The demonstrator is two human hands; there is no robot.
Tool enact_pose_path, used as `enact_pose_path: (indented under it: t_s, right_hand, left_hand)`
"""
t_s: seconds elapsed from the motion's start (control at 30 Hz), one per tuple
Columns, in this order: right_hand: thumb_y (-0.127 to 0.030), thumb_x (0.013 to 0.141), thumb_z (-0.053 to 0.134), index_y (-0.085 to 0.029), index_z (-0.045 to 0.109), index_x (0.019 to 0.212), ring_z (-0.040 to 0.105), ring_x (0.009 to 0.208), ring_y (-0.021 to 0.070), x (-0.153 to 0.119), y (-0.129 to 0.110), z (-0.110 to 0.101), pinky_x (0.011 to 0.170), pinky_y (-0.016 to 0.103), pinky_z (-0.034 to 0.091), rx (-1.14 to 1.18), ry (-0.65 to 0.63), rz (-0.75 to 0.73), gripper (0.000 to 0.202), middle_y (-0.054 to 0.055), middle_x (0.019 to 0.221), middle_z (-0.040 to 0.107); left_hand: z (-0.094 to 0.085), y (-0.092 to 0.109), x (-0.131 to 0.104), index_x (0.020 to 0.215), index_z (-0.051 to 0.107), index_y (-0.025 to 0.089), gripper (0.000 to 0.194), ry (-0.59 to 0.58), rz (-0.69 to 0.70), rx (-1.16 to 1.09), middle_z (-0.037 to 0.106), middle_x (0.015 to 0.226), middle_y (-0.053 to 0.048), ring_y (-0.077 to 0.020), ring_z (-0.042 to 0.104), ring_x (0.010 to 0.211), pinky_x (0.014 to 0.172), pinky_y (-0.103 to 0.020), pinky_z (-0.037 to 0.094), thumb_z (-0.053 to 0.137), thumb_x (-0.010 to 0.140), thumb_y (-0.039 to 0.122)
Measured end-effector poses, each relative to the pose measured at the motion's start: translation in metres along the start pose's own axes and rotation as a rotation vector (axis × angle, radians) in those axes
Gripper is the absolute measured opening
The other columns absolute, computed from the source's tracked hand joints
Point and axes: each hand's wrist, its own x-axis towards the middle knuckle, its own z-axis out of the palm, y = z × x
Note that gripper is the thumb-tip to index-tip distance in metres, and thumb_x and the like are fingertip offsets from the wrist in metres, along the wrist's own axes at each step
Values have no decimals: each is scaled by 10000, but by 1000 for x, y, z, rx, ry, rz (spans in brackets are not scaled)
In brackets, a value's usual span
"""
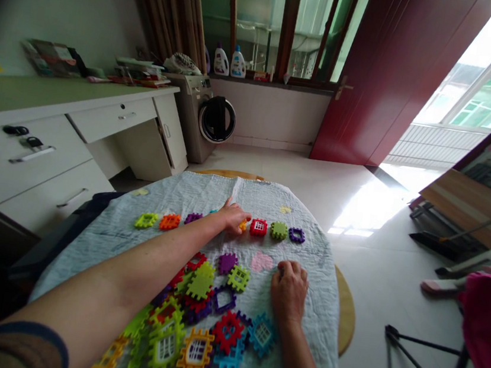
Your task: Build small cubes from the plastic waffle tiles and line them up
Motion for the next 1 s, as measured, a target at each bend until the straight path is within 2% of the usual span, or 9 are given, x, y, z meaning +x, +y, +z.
enact_pose_path:
  t_s: [0.1,0.2,0.3,0.4,0.5,0.6,0.7,0.83,1.0]
  right_hand:
    - [-199,834,488,-201,660,934,483,972,249,0,-1,-1,880,362,357,-9,-9,4,199,74,1028,634]
    - [-202,832,490,-200,664,946,481,976,249,0,-1,-1,888,365,356,-23,-19,13,208,72,1037,635]
    - [-217,832,491,-205,669,948,481,970,252,0,0,-1,872,369,361,-45,-33,29,212,71,1048,638]
    - [-236,838,485,-210,671,953,481,968,258,1,1,0,857,375,365,-70,-41,34,220,75,1064,638]
    - [-253,838,478,-207,669,955,484,981,263,1,3,1,868,382,365,-86,-35,16,229,84,1072,636]
    - [-272,837,466,-202,665,954,490,992,265,2,5,2,881,390,367,-97,-30,-8,242,94,1069,629]
    - [-319,832,467,-202,664,960,488,1015,280,2,6,3,895,411,369,-124,-17,-15,262,103,1080,617]
    - [-372,827,461,-198,660,996,477,1061,304,2,7,4,912,437,367,-148,29,-4,314,113,1129,597]
    - [-398,836,449,-202,656,1012,480,1067,316,2,7,4,888,443,378,-190,-8,7,334,119,1162,587]
  left_hand:
    - [-8,0,-5,1338,487,292,762,19,-1,-22,584,1335,-108,-356,375,1345,1142,-625,100,744,634,426]
    - [-24,-3,-22,1409,410,272,840,119,38,-70,495,1436,-124,-360,265,1417,1153,-619,72,745,659,449]
    - [-38,-14,-56,1419,399,250,790,247,73,-114,472,1460,-117,-359,257,1426,1158,-616,55,713,717,429]
    - [-37,-33,-108,1390,436,255,709,346,65,-156,488,1450,-91,-348,269,1427,1164,-601,76,687,753,438]
    - [-13,-53,-171,1338,490,258,620,432,-8,-205,524,1416,-78,-331,317,1408,1169,-578,106,673,769,420]
    - [26,-68,-228,1263,549,257,481,448,-136,-267,582,1348,-70,-317,404,1351,1147,-578,192,629,800,355]
    - [68,-74,-269,1148,612,248,338,480,-239,-309,634,1263,-60,-287,479,1288,1116,-531,288,575,812,245]
    - [110,-67,-297,1094,636,235,319,506,-321,-383,659,1195,-61,-255,554,1189,1054,-474,381,545,798,161]
    - [132,-51,-299,1174,600,217,411,575,-360,-412,626,1250,-80,-261,535,1194,1057,-460,387,608,766,174]
